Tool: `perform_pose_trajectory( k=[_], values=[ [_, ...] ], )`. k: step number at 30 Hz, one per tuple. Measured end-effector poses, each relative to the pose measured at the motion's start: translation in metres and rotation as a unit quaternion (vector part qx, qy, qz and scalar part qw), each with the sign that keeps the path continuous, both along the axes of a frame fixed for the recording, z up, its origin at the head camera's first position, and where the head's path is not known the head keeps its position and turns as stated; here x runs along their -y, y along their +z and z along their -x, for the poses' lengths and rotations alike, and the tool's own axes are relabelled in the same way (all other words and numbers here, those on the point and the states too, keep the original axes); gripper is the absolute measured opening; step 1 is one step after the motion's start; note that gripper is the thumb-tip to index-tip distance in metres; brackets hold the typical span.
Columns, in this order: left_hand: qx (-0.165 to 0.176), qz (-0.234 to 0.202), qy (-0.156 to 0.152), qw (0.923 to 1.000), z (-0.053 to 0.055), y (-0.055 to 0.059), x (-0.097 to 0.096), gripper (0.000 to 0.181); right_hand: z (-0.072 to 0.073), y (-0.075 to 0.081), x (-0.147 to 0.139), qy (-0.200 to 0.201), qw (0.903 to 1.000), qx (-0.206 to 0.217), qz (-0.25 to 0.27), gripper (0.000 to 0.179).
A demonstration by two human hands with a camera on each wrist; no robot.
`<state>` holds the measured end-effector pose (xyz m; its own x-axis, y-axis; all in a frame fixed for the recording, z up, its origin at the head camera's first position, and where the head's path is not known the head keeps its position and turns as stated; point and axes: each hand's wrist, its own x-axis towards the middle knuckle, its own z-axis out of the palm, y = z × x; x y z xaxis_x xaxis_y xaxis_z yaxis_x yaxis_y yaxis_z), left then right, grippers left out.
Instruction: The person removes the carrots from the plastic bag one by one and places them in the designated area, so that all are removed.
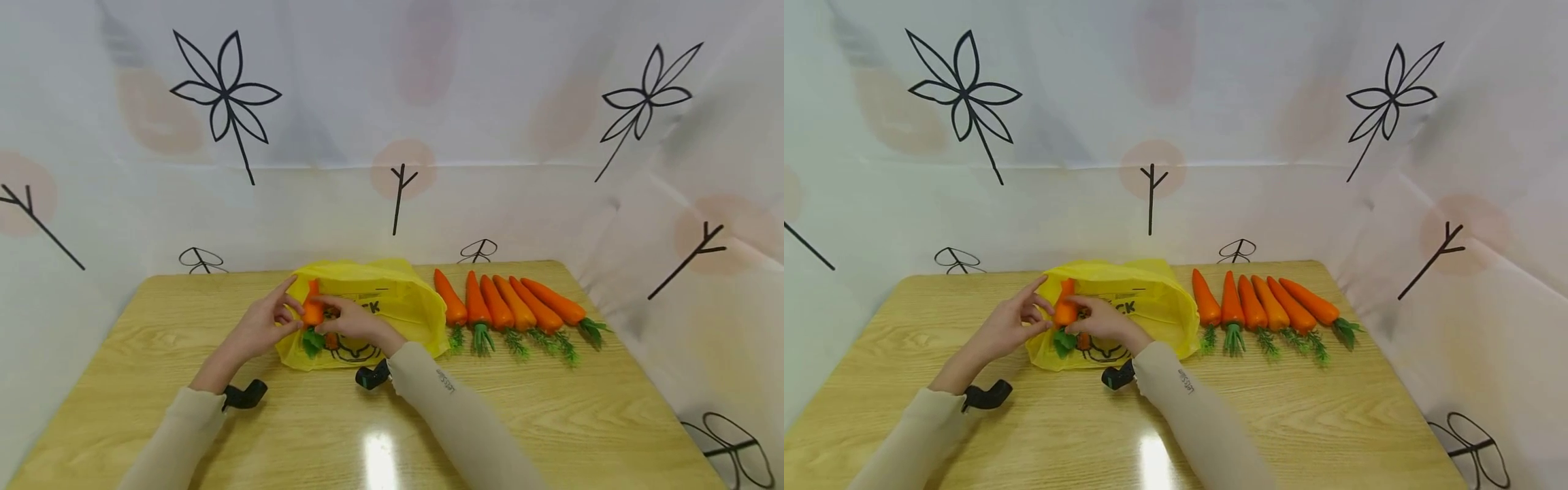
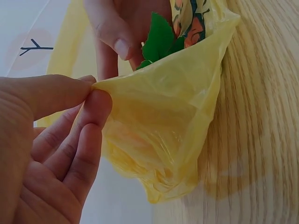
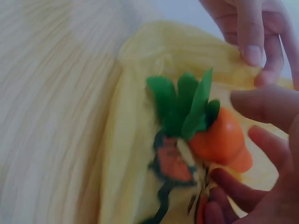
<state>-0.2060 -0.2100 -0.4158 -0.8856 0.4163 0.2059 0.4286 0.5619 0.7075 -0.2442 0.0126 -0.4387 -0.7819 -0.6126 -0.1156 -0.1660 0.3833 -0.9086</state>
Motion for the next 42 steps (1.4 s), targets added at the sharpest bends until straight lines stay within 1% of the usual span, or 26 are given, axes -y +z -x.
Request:
perform_pose_trajectory(
  k=[3, 4, 6, 8, 11, 15, 17, 21, 25, 27, 29, 32, 34, 42],
  values=[
    [0.000, 0.001, 0.001, 1.0000, 0.000, -0.001, 0.001, 0.087, 0.000, 0.001, 0.008, 0.023, 0.9990, -0.016, -0.034, 0.064],
    [0.001, 0.000, 0.000, 1.0000, 0.000, -0.001, 0.001, 0.087, 0.000, 0.001, 0.010, 0.026, 0.9987, -0.016, -0.042, 0.064],
    [0.000, 0.001, 0.000, 1.0000, 0.000, -0.001, 0.002, 0.087, 0.000, 0.001, 0.014, 0.023, 0.9979, -0.018, -0.058, 0.065],
    [-0.001, 0.001, -0.001, 1.0000, 0.000, -0.001, 0.002, 0.088, 0.000, 0.001, 0.016, 0.015, 0.9976, -0.021, -0.064, 0.064],
    [-0.004, 0.004, 0.001, 1.0000, 0.000, -0.001, 0.002, 0.088, 0.000, -0.001, 0.015, -0.002, 0.9986, -0.021, -0.049, 0.060],
    [-0.003, 0.003, 0.002, 1.0000, 0.000, -0.002, 0.002, 0.088, 0.001, -0.007, 0.011, -0.017, 0.9999, 0.000, -0.003, 0.050],
    [0.002, 0.001, 0.003, 1.0000, 0.000, -0.002, 0.002, 0.088, 0.001, -0.009, 0.008, -0.018, 0.9997, 0.007, 0.013, 0.047],
    [0.008, -0.004, 0.004, 1.0000, -0.001, -0.001, 0.002, 0.088, 0.000, -0.010, 0.005, -0.021, 0.9993, 0.012, 0.027, 0.043],
    [0.007, -0.005, 0.001, 1.0000, -0.001, -0.001, 0.002, 0.088, -0.002, -0.009, 0.004, -0.036, 0.9977, 0.034, 0.046, 0.043],
    [0.005, -0.004, -0.001, 1.0000, -0.001, -0.001, 0.001, 0.088, -0.003, -0.010, 0.003, -0.048, 0.9952, 0.054, 0.065, 0.046],
    [0.001, -0.003, 0.000, 1.0000, -0.001, -0.001, 0.001, 0.088, -0.003, -0.011, 0.003, -0.061, 0.9935, 0.061, 0.074, 0.050],
    [-0.006, -0.001, 0.000, 1.0000, 0.000, -0.001, 0.001, 0.089, -0.004, -0.012, 0.004, -0.075, 0.9935, 0.053, 0.067, 0.054],
    [-0.006, -0.001, 0.001, 1.0000, 0.000, -0.001, 0.001, 0.089, -0.005, -0.011, 0.003, -0.079, 0.9946, 0.041, 0.053, 0.054],
    [-0.002, 0.000, 0.009, 1.0000, -0.003, 0.000, 0.003, 0.089, -0.007, -0.005, 0.002, -0.075, 0.9970, 0.002, 0.019, 0.048]
  ],
)
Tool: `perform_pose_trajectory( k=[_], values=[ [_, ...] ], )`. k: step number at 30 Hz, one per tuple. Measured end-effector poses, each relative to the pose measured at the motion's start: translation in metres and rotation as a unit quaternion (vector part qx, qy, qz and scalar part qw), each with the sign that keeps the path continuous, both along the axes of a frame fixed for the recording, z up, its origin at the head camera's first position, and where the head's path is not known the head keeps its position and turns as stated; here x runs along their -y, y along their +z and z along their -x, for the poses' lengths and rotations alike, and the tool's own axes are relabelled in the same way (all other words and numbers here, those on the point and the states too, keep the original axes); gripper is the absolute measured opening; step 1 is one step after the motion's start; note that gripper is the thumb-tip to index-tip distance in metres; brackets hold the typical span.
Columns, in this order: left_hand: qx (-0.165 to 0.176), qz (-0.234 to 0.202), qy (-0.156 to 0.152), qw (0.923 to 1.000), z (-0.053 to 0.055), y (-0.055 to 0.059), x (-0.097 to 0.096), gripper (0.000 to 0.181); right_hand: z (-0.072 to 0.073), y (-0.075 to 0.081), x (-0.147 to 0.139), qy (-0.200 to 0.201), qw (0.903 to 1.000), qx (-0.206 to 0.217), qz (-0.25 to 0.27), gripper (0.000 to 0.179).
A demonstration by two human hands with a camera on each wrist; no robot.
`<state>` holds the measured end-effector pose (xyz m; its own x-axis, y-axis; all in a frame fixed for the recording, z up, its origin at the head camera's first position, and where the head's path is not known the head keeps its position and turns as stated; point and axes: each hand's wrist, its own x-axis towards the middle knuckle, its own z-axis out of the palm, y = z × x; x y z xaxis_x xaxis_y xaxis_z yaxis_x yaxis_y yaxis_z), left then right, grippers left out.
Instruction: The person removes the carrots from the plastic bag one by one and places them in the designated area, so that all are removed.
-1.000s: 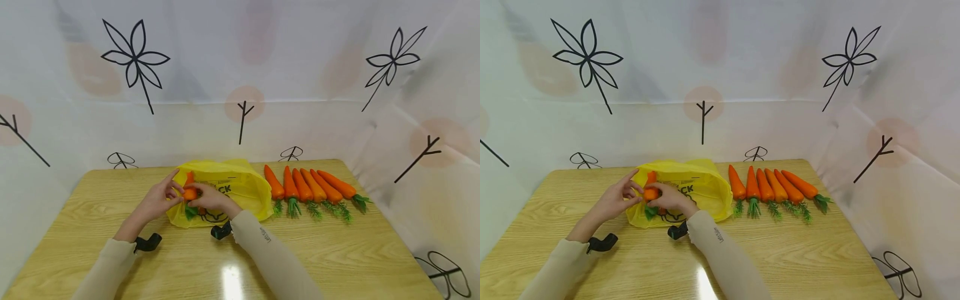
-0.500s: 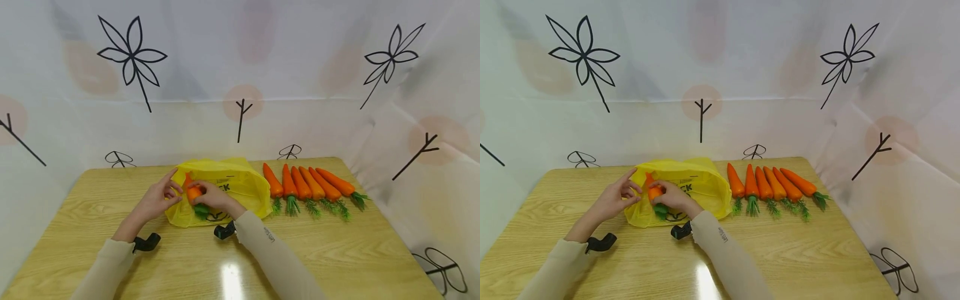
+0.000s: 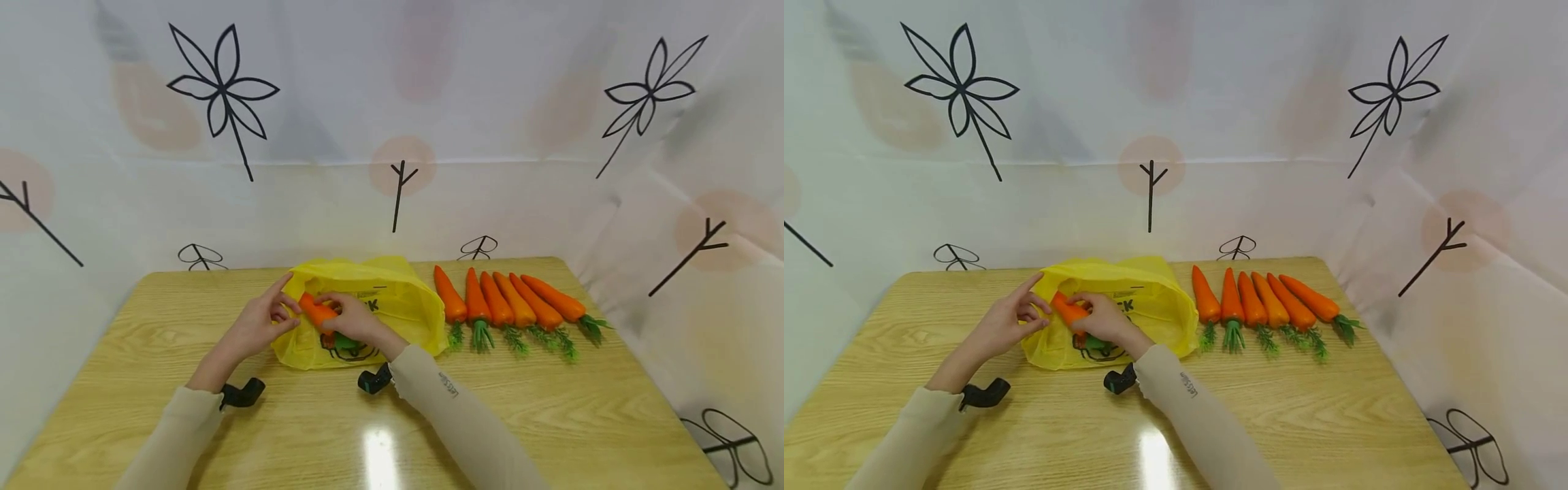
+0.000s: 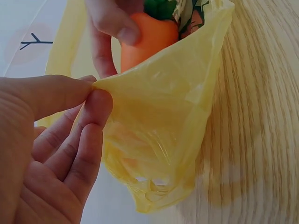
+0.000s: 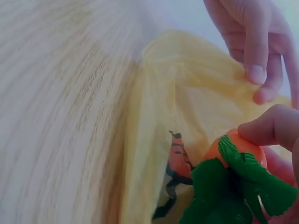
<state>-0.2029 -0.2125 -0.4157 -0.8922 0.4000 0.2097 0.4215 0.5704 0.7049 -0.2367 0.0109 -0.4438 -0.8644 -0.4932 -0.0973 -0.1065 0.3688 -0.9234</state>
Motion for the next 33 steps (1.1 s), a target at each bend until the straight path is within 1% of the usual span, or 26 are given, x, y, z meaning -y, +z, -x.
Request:
perform_pose_trajectory(
  k=[8, 14, 18, 22, 28, 33],
  values=[
    [0.004, 0.000, 0.006, 1.0000, -0.002, 0.001, 0.001, 0.088, -0.010, 0.017, -0.009, 0.008, 0.9999, -0.012, -0.009, 0.045],
    [-0.003, -0.006, 0.004, 1.0000, -0.002, 0.002, 0.002, 0.088, -0.018, 0.029, -0.020, 0.019, 0.9989, -0.033, -0.027, 0.044],
    [-0.005, -0.004, 0.009, 0.9999, -0.002, 0.001, 0.003, 0.088, -0.024, 0.034, -0.027, 0.036, 0.9984, -0.033, -0.028, 0.042],
    [-0.004, 0.001, 0.015, 0.9999, -0.002, 0.002, 0.004, 0.089, -0.029, 0.039, -0.035, 0.048, 0.9984, -0.025, -0.018, 0.041],
    [0.004, 0.000, 0.010, 0.9999, -0.002, 0.002, 0.004, 0.090, -0.039, 0.047, -0.058, 0.043, 0.9977, -0.045, -0.025, 0.042],
    [0.008, -0.004, 0.004, 1.0000, -0.002, 0.001, 0.004, 0.090, -0.050, 0.052, -0.088, 0.040, 0.9980, -0.038, -0.030, 0.045]
  ],
)
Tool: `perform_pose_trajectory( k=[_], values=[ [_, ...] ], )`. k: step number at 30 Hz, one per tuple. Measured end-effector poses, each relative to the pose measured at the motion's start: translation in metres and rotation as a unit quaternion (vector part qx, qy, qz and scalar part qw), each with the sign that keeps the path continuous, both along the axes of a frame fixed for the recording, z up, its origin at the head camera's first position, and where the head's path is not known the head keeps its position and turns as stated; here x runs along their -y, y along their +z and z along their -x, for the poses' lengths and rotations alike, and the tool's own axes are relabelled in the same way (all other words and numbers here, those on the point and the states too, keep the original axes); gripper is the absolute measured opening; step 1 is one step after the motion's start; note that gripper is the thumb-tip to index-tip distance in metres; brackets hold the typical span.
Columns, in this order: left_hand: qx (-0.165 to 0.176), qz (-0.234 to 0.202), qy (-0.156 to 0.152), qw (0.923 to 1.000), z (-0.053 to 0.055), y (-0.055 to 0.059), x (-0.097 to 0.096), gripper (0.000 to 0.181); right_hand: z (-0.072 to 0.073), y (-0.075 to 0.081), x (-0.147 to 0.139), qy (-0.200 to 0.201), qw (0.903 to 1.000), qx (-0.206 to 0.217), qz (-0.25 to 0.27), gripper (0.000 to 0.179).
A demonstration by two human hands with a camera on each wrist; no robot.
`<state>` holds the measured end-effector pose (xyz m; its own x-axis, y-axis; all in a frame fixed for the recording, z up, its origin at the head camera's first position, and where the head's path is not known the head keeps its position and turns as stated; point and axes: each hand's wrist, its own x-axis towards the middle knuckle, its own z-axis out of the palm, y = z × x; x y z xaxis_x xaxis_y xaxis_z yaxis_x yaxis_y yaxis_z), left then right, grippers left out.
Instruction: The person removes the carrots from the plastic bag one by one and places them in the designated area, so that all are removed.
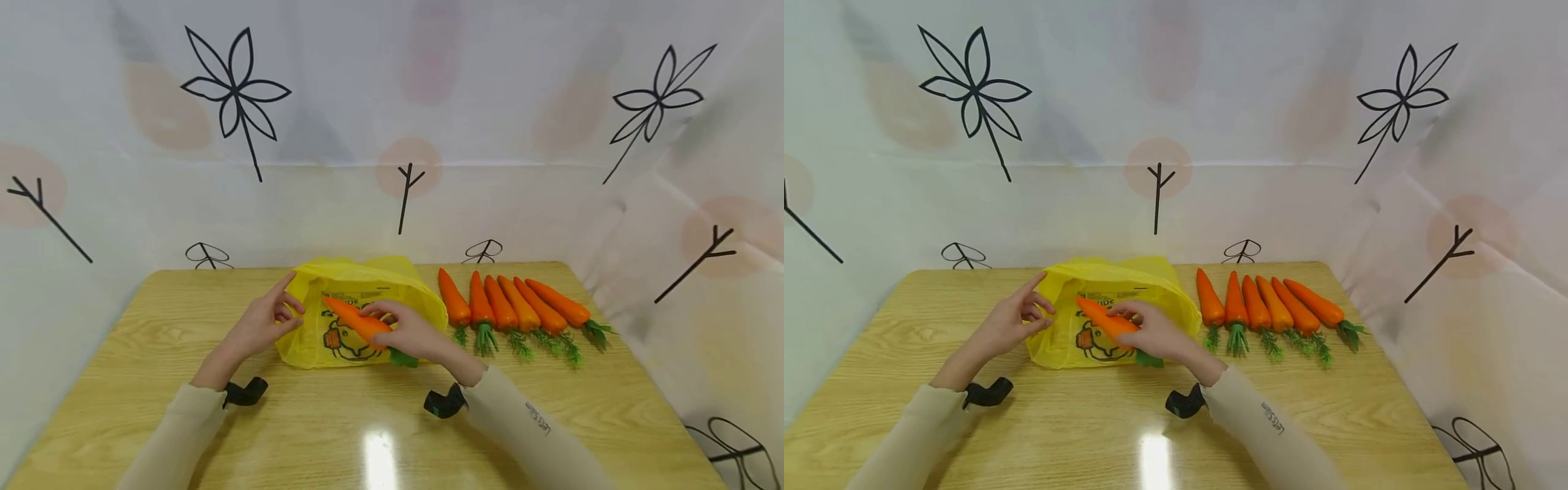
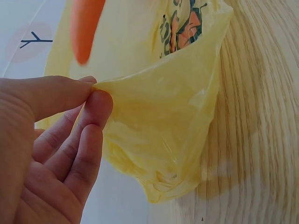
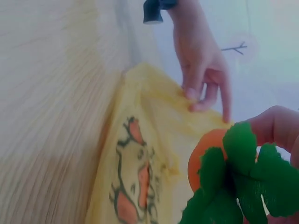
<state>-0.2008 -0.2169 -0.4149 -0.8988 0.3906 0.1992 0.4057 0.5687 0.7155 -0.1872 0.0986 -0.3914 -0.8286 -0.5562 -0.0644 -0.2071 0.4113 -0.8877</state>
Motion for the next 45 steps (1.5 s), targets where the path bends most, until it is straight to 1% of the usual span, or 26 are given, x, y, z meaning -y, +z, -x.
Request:
perform_pose_trajectory(
  k=[2, 5, 13, 15, 18, 21, 26, 29, 33, 35, 37, 41, 45],
  values=[
    [-0.001, 0.001, 0.002, 1.0000, 0.000, 0.000, 0.000, 0.090, -0.004, 0.003, -0.015, -0.001, 1.0000, 0.003, 0.000, 0.045],
    [-0.001, 0.000, 0.004, 1.0000, -0.001, 0.001, -0.001, 0.090, -0.007, 0.005, -0.039, 0.006, 1.0000, -0.002, 0.005, 0.043],
    [0.002, 0.002, 0.005, 1.0000, -0.004, 0.002, 0.000, 0.090, -0.021, 0.011, -0.101, 0.044, 0.9985, -0.016, 0.029, 0.043],
    [0.002, 0.004, 0.007, 1.0000, -0.003, 0.002, 0.000, 0.090, -0.024, 0.014, -0.116, 0.044, 0.9983, -0.020, 0.032, 0.043],
    [0.002, 0.008, 0.009, 0.9999, -0.003, 0.001, 0.000, 0.090, -0.026, 0.019, -0.139, 0.032, 0.9986, -0.025, 0.034, 0.042],
    [0.004, 0.009, 0.010, 0.9999, -0.003, 0.001, 0.001, 0.090, -0.025, 0.024, -0.162, 0.004, 0.9992, -0.030, 0.026, 0.042],
    [0.004, 0.009, 0.009, 0.9999, -0.003, 0.002, 0.000, 0.090, -0.022, 0.030, -0.199, -0.056, 0.9976, -0.042, -0.002, 0.043],
    [0.003, 0.011, 0.007, 0.9999, -0.004, 0.002, 0.000, 0.090, -0.016, 0.031, -0.220, -0.083, 0.9954, -0.048, -0.001, 0.043],
    [0.004, 0.009, 0.007, 0.9999, -0.004, 0.002, 0.000, 0.089, -0.006, 0.031, -0.249, -0.117, 0.9907, -0.068, -0.009, 0.044],
    [0.006, 0.007, 0.007, 0.9999, -0.004, 0.002, 0.001, 0.090, 0.000, 0.031, -0.264, -0.137, 0.9870, -0.078, -0.028, 0.045],
    [0.007, 0.006, 0.007, 0.9999, -0.004, 0.002, 0.001, 0.090, 0.005, 0.031, -0.278, -0.155, 0.9833, -0.077, -0.056, 0.048],
    [0.009, 0.006, 0.007, 0.9999, -0.004, 0.002, 0.001, 0.089, 0.019, 0.031, -0.305, -0.190, 0.9746, -0.051, -0.107, 0.056],
    [0.007, 0.005, 0.007, 0.9999, -0.004, 0.002, 0.000, 0.089, 0.031, 0.032, -0.329, -0.212, 0.9646, -0.034, -0.153, 0.062]
  ],
)
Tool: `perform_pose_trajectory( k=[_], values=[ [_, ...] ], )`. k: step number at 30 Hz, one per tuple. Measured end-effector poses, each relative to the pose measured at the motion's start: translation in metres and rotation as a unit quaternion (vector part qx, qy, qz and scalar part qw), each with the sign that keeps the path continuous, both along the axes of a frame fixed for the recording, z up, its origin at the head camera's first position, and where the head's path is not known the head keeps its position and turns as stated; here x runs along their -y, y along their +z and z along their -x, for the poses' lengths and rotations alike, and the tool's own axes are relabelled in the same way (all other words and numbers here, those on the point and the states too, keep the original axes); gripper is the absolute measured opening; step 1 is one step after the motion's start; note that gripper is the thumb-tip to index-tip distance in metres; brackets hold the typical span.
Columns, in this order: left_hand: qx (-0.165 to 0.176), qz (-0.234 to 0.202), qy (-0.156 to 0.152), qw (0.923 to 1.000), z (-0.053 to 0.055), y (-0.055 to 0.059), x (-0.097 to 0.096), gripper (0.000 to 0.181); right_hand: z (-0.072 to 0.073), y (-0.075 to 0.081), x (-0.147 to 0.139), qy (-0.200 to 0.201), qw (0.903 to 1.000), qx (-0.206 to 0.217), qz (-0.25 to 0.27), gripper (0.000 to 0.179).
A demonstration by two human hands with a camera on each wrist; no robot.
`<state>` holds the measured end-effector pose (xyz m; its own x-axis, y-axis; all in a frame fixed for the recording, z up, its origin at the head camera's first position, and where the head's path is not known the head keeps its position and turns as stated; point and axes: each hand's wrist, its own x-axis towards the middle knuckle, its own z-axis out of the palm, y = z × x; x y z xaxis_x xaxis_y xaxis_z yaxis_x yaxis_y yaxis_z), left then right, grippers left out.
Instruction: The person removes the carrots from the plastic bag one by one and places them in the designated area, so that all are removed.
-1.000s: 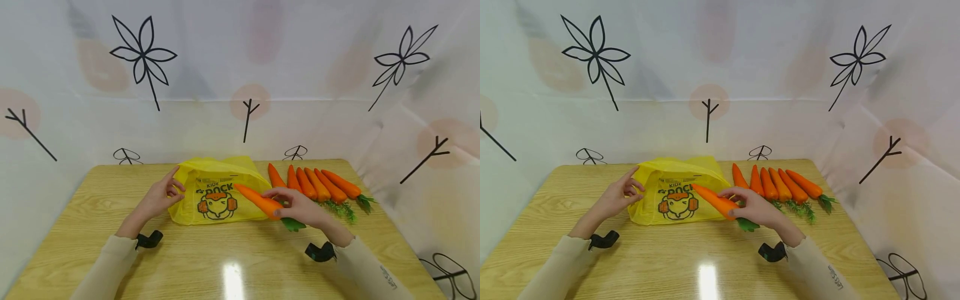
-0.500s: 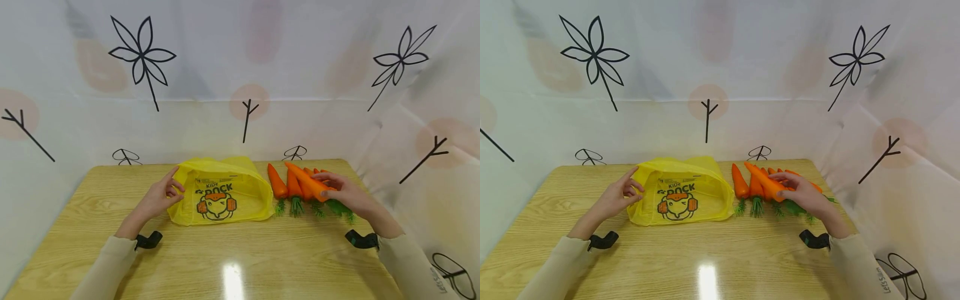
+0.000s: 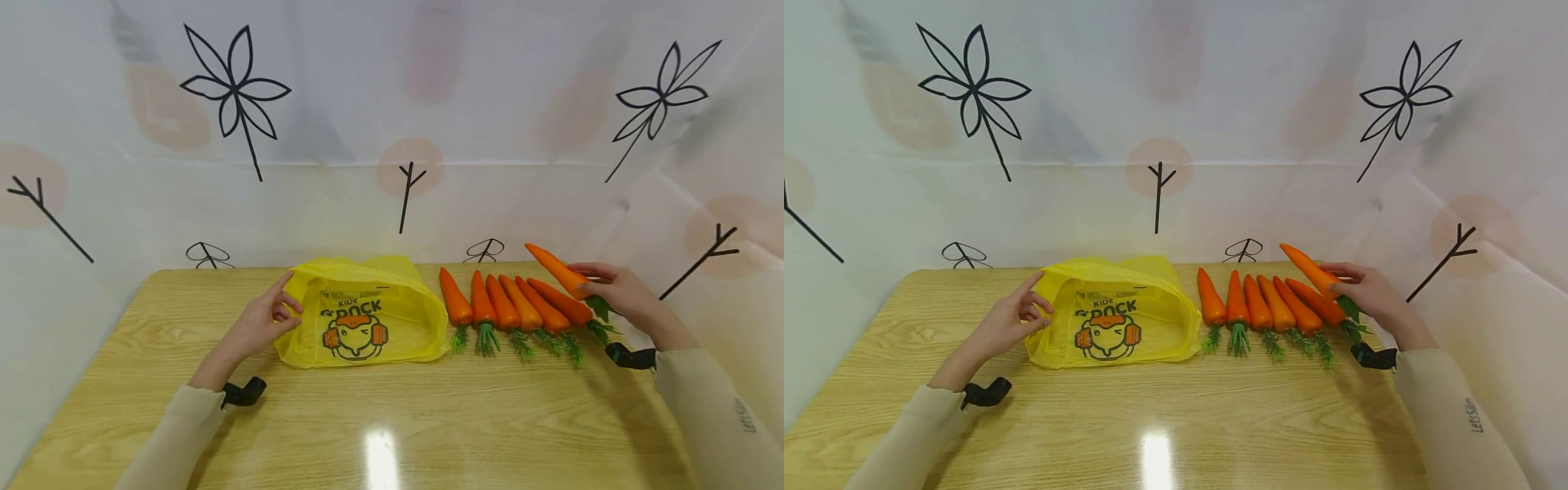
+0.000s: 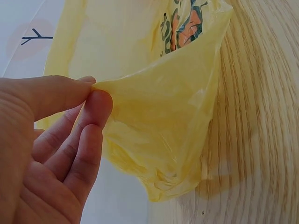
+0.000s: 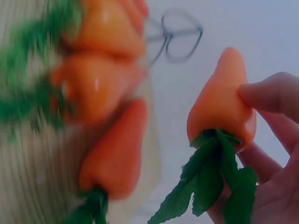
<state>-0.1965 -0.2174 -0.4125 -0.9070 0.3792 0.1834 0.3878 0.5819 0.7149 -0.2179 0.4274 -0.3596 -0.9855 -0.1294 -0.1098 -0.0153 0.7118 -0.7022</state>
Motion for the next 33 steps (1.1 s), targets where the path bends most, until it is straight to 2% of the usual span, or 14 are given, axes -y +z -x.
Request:
perform_pose_trajectory(
  k=[5, 9, 11, 17, 30, 33],
  values=[
    [-0.003, -0.002, 0.002, 1.0000, 0.001, -0.002, 0.000, 0.089, 0.010, -0.007, -0.023, -0.012, 0.9997, 0.017, -0.013, 0.064],
    [0.000, -0.006, 0.002, 1.0000, 0.001, -0.004, -0.001, 0.089, 0.013, -0.016, -0.035, -0.020, 0.9994, 0.024, -0.013, 0.064],
    [0.002, -0.007, 0.001, 1.0000, 0.002, -0.004, -0.001, 0.089, 0.014, -0.021, -0.039, -0.021, 0.9990, 0.025, -0.029, 0.063],
    [0.000, -0.006, 0.001, 1.0000, 0.001, -0.005, -0.001, 0.088, 0.016, -0.035, -0.042, -0.004, 0.9960, 0.029, -0.084, 0.059],
    [-0.003, -0.007, 0.005, 1.0000, 0.001, -0.005, -0.001, 0.088, 0.016, -0.060, -0.041, 0.026, 0.9966, -0.008, -0.077, 0.046],
    [-0.004, -0.009, 0.004, 0.9999, 0.001, -0.004, -0.001, 0.087, 0.017, -0.062, -0.040, 0.022, 0.9968, -0.009, -0.076, 0.046]
  ],
)
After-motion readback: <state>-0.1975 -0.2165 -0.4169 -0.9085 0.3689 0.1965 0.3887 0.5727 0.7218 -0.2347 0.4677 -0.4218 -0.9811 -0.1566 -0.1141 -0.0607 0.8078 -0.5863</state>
